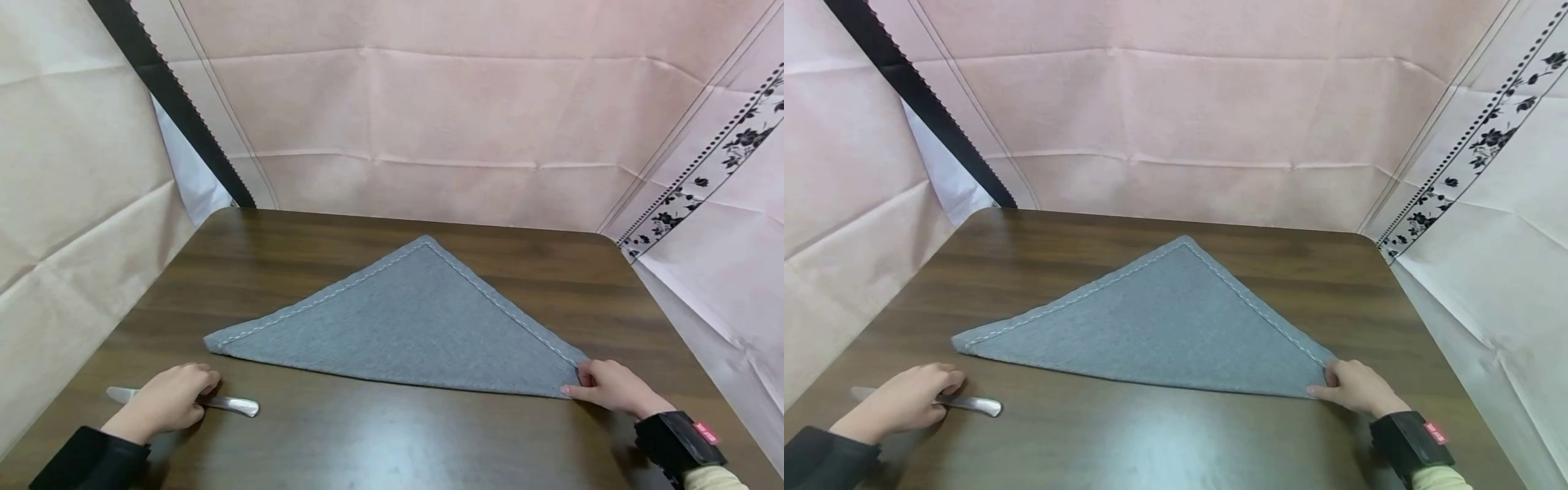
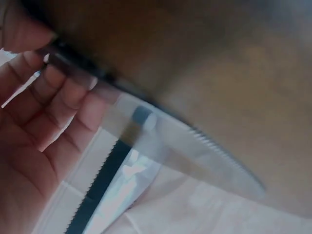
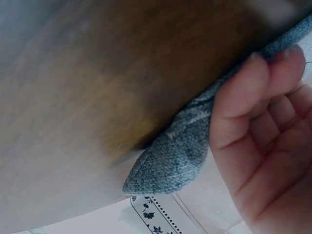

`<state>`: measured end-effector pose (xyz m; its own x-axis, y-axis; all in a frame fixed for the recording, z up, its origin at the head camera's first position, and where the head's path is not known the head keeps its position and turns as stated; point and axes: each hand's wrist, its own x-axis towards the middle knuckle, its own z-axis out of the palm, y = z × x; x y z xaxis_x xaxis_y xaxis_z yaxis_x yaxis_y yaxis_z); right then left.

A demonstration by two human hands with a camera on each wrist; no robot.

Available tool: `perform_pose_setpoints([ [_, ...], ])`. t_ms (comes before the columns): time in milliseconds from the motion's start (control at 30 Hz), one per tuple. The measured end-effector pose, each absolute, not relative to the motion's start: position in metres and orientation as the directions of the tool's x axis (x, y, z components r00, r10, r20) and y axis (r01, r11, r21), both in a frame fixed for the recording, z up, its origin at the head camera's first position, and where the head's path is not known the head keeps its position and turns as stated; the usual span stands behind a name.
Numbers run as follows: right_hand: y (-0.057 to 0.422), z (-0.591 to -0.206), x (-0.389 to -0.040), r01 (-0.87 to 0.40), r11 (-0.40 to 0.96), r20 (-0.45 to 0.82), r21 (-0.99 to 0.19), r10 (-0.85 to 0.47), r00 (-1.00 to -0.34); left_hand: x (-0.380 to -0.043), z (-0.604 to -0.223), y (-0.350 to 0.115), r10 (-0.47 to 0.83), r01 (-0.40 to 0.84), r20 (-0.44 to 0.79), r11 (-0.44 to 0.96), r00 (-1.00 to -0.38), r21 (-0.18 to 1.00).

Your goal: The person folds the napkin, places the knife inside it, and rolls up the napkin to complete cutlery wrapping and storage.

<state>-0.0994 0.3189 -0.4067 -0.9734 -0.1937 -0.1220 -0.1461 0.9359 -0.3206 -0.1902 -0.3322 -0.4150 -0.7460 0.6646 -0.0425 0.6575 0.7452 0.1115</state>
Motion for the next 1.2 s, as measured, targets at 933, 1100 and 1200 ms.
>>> perform_pose_setpoints([
  [933,0.317,-0.403,-0.099,-0.111,0.952,-0.106,-0.284,-0.146,-0.984,-0.178,-0.389,-0.274,0.757,0.804,0.289,0.500,-0.587,0.323],
  [1100,0.318,-0.407,-0.097,-0.119,0.950,-0.090,-0.290,-0.151,-0.984,-0.182,-0.381,-0.245,0.793,0.845,0.309,0.442,-0.525,0.302],
  [1200,0.317,-0.409,-0.096,-0.129,0.946,-0.079,-0.297,-0.159,-0.984,-0.183,-0.378,-0.231,0.802,0.856,0.307,0.449,-0.513,0.256],
])
